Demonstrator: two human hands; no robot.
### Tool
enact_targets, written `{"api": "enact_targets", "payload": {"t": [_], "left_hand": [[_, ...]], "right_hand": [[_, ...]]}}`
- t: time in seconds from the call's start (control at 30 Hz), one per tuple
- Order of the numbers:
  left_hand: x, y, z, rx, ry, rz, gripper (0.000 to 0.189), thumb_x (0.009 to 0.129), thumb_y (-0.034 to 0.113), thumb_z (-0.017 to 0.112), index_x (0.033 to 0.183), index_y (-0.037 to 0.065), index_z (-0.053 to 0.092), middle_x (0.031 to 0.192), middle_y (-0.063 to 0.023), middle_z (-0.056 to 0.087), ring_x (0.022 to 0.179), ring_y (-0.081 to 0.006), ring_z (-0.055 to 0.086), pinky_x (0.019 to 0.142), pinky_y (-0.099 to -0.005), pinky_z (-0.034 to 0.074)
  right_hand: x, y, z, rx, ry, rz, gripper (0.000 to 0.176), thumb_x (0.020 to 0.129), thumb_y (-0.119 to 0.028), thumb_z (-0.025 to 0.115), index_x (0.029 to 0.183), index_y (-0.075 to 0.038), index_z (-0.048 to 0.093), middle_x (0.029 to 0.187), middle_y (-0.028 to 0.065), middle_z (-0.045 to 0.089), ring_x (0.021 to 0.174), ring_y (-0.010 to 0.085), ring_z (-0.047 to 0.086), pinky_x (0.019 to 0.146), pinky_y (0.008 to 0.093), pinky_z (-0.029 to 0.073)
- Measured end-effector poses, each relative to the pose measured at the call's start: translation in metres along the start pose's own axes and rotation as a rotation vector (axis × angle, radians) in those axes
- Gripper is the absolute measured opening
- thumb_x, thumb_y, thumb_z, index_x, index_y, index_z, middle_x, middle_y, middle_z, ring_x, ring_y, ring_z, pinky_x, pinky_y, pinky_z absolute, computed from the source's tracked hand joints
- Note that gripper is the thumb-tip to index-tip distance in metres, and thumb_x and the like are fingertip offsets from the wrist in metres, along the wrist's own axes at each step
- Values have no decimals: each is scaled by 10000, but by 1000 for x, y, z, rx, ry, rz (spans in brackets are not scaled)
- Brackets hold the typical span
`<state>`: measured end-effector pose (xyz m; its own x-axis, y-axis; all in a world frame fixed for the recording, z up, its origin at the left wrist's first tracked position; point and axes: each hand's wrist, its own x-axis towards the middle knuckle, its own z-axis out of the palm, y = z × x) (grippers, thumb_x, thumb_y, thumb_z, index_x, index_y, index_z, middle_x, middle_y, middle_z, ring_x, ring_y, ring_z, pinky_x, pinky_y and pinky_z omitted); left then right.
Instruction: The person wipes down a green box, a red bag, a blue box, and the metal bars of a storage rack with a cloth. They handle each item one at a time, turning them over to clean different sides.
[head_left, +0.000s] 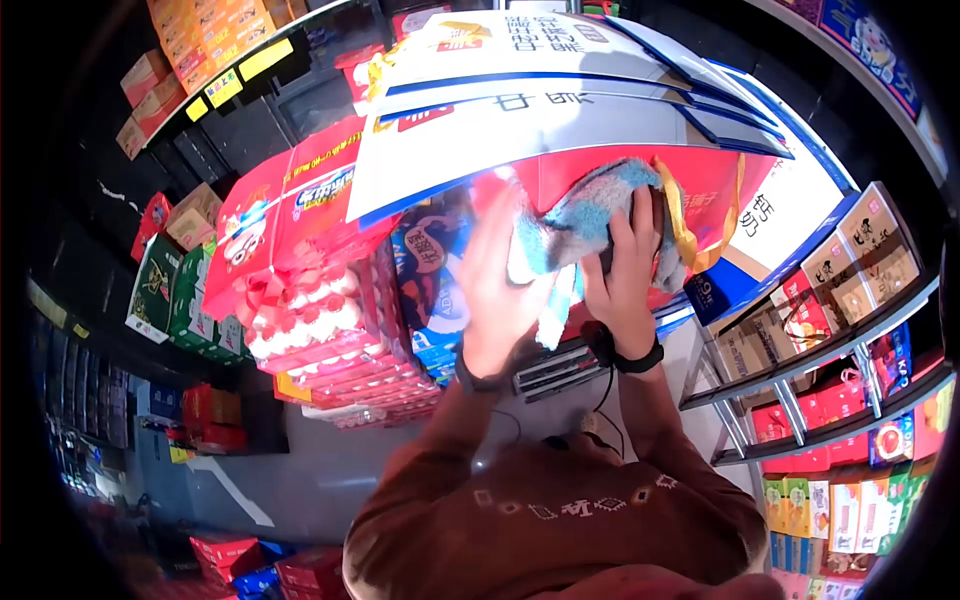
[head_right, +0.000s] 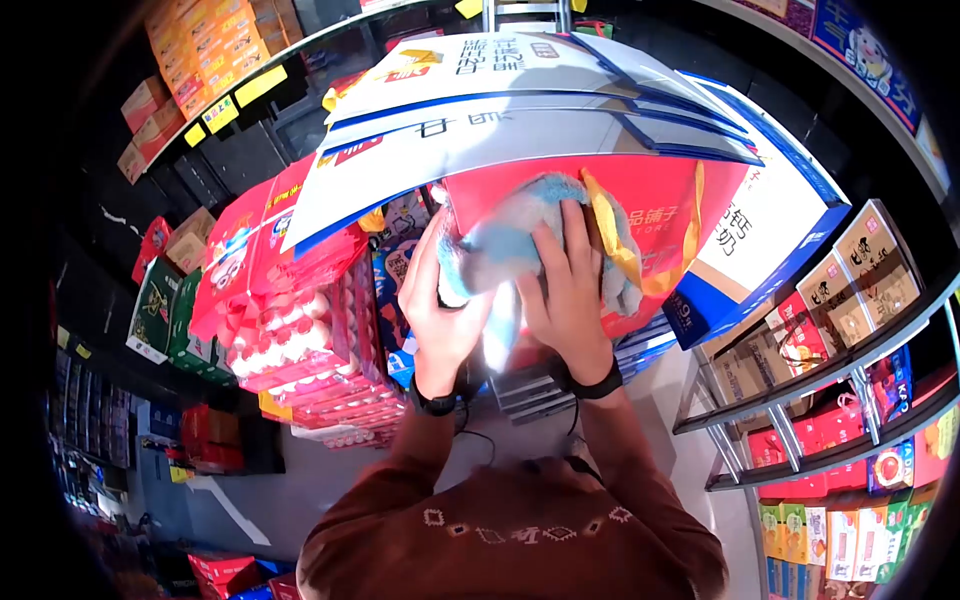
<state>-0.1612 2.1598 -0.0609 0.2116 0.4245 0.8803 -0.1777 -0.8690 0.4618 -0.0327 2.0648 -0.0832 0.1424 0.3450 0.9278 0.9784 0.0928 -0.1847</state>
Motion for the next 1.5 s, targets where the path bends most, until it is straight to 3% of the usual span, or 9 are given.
{"api": "enact_targets", "payload": {"t": [0.27,0.47,0.7,1.0,1.07,1.27,1.4,1.43,1.5], "left_hand": [[-74,-34,-10,81,-159,-133,768,640,81,794,1341,-45,508,1271,-263,583,1160,-353,604,962,-395,479],[-129,-55,-3,26,-149,-186,710,650,87,806,1287,-78,539,1268,-280,575,1180,-390,579,1002,-408,462],[-78,-39,-4,28,-124,-55,739,622,43,779,1308,-68,527,1336,-259,538,1248,-379,531,1054,-421,415],[11,3,3,14,2,-1,700,698,26,789,1337,-44,514,1277,-194,608,1121,-221,616,951,-338,467],[0,-1,8,6,9,-51,727,642,24,800,1309,-59,523,1314,-245,561,1220,-386,550,1033,-428,432],[-64,-17,14,44,-31,-170,804,634,19,813,1349,-92,463,1308,-279,546,1200,-391,556,1008,-415,437],[-122,-41,21,42,-47,-330,774,625,4,749,1340,-98,469,1277,-267,571,1164,-372,580,1004,-418,439],[-132,-44,24,100,-31,-308,667,677,-5,785,1283,-62,512,1086,-150,647,970,-217,628,910,-338,477],[-147,-42,29,90,-11,-370,656,669,-12,783,1268,-58,520,1068,-146,650,956,-212,627,906,-335,478]], "right_hand": [[-89,15,19,-93,-186,111,560,823,-188,682,1304,15,480,1436,330,340,1307,554,321,1097,581,280],[-148,32,26,-187,-321,-122,445,811,-130,700,1189,56,558,1310,315,459,1236,568,410,1072,585,339],[-81,6,10,-20,-191,96,483,823,-129,657,1259,27,521,1393,298,398,1284,546,364,1099,561,289],[31,2,-19,-15,14,-98,566,813,-154,676,1349,-81,508,1485,236,348,1329,445,371,1111,500,300],[21,5,-16,-1,-17,-81,567,807,-154,683,1343,-84,513,1487,230,350,1327,444,377,1114,498,300],[-57,27,1,-6,-197,-16,517,816,-210,685,1264,-14,515,1379,303,364,1254,520,372,1083,561,290],[-104,52,11,-12,-179,-248,442,818,-175,680,1194,19,551,1193,246,503,1106,453,487,1008,544,387],[-115,52,11,26,-201,-191,421,817,-167,678,1179,15,563,1170,232,524,1079,437,509,984,530,414],[-129,54,12,113,-239,-105,366,816,-148,671,1146,-9,596,1150,197,563,1074,395,538,956,501,440]]}}
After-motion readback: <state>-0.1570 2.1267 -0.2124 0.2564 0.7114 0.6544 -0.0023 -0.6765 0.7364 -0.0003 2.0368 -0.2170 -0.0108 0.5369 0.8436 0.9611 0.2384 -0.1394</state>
